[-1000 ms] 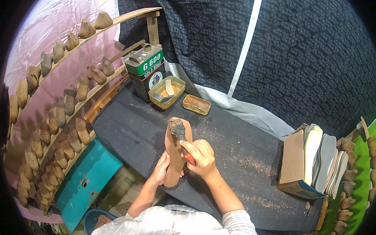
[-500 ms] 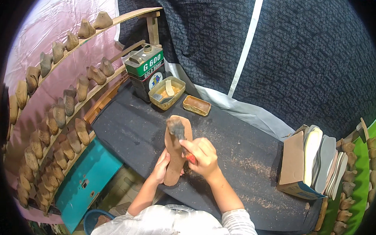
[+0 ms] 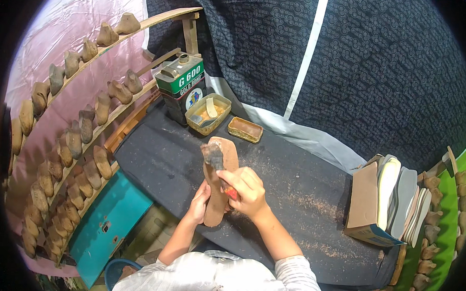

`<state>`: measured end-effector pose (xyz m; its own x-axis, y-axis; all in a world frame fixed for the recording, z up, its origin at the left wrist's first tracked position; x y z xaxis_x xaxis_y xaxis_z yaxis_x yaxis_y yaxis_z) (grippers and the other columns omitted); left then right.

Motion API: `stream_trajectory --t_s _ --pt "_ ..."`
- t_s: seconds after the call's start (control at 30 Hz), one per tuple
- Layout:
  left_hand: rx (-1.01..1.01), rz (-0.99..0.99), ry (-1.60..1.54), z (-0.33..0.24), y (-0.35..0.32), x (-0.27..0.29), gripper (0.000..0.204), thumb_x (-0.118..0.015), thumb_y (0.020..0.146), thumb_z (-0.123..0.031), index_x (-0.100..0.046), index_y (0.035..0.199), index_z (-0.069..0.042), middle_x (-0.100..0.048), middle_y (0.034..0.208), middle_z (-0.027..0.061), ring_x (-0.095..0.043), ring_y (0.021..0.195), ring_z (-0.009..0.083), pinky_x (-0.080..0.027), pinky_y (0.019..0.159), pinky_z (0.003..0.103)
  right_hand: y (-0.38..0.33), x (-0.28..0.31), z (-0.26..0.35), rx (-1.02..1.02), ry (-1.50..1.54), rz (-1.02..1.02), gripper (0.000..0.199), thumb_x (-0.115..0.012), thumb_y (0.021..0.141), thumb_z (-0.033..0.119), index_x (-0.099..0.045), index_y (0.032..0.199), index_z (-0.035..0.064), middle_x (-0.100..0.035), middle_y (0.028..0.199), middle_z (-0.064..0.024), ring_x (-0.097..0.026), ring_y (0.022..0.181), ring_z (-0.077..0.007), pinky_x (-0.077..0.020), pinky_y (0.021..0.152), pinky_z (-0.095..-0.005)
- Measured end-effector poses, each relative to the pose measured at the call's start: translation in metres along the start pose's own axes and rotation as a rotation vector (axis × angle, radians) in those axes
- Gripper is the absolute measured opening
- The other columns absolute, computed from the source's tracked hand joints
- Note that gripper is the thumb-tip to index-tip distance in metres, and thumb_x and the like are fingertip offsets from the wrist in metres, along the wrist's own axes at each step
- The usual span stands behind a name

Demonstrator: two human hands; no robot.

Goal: Applying adhesive to the underside of shoe soles using a handheld brush.

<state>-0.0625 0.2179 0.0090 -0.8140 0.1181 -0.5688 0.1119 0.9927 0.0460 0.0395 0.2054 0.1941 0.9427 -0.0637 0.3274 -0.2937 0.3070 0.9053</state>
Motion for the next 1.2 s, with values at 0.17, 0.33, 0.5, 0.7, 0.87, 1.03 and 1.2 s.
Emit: stream_trajectory --t_s 0.17,0.33,0.5,0.7,0.87,1.03,1.2 --pt "-0.049 -0.105 -0.016 -0.005 0.003 0.015 0.051 -0.037 0.095 -0.039 -0.030 0.135 -0.008 -0.057 0.104 0.0144 -0.063 0.078 0.0268 -0.054 0.069 0.038 -0.010 -0.011 0.018 0.126 0.054 0.113 0.035 -0.066 0.052 0.004 -0.068 0.087 0.0032 -0.052 0.063 -0.0034 -0.053 0.056 -0.0192 -0.0420 0.053 -0.0300" --pt "-0.097 -0.153 -0.012 -0.013 0.001 0.021 0.049 -0.035 0.096 -0.037 -0.030 0.134 -0.006 -0.056 0.107 0.0144 -0.063 0.077 0.0268 -0.054 0.068 0.038 -0.011 -0.006 0.019 0.116 0.147 0.188 0.034 -0.067 0.052 0.009 -0.068 0.085 0.0025 -0.054 0.063 -0.0041 -0.052 0.054 -0.0189 -0.0424 0.053 -0.0303" --pt "-0.036 0.018 -0.024 -0.007 -0.003 0.004 0.048 -0.034 0.097 -0.037 -0.029 0.134 -0.007 -0.056 0.105 0.0152 -0.063 0.074 0.0262 -0.054 0.065 0.036 0.008 0.013 -0.004 0.006 -0.056 -0.034 0.040 -0.066 0.052 -0.005 -0.067 0.091 0.0035 -0.058 0.067 -0.0065 -0.054 0.060 -0.0207 -0.0452 0.055 -0.0306" --pt "-0.033 0.021 -0.052 -0.013 0.001 0.001 0.046 -0.031 0.097 -0.037 -0.028 0.133 -0.008 -0.056 0.104 0.0159 -0.063 0.071 0.0262 -0.054 0.063 0.036 -0.009 0.009 0.004 0.068 0.002 0.068 0.034 -0.065 0.051 0.002 -0.068 0.085 0.0024 -0.056 0.064 -0.0061 -0.052 0.055 -0.0198 -0.0428 0.052 -0.0301" --pt "-0.051 -0.070 -0.092 -0.014 0.005 0.006 0.042 -0.028 0.098 -0.034 -0.029 0.132 -0.009 -0.055 0.106 0.0158 -0.062 0.073 0.0264 -0.054 0.064 0.037 -0.018 0.011 0.015 0.098 0.138 0.167 0.036 -0.066 0.052 0.004 -0.066 0.088 0.0007 -0.053 0.063 -0.0068 -0.052 0.054 -0.0215 -0.0417 0.052 -0.0311" --pt "-0.045 -0.020 -0.080 -0.017 0.007 -0.010 0.042 -0.029 0.098 -0.034 -0.029 0.132 -0.009 -0.054 0.108 0.0156 -0.062 0.072 0.0264 -0.054 0.064 0.037 -0.004 0.024 0.014 0.102 -0.007 0.037 0.031 -0.071 0.059 0.004 -0.066 0.090 0.0022 -0.055 0.065 -0.0052 -0.053 0.056 -0.0192 -0.0422 0.052 -0.0299" --pt "-0.132 -0.201 -0.251 -0.017 0.021 0.013 0.040 -0.027 0.098 -0.030 -0.025 0.134 -0.011 -0.051 0.121 0.0202 -0.062 0.086 0.0304 -0.054 0.073 0.041 -0.023 0.015 0.028 0.168 0.055 0.114 0.028 -0.068 0.056 0.005 -0.069 0.083 0.0028 -0.054 0.063 -0.0036 -0.052 0.054 -0.0173 -0.0406 0.050 -0.0285"
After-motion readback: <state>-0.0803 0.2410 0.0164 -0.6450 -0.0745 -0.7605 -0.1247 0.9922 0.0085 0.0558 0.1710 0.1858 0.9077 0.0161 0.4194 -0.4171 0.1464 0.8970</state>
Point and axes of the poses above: each hand's wrist, its own y-axis towards the middle knuckle, its own x-axis out of the back of the hand, z = x × y, the point moved 10 cm from there along y, towards the middle knuckle
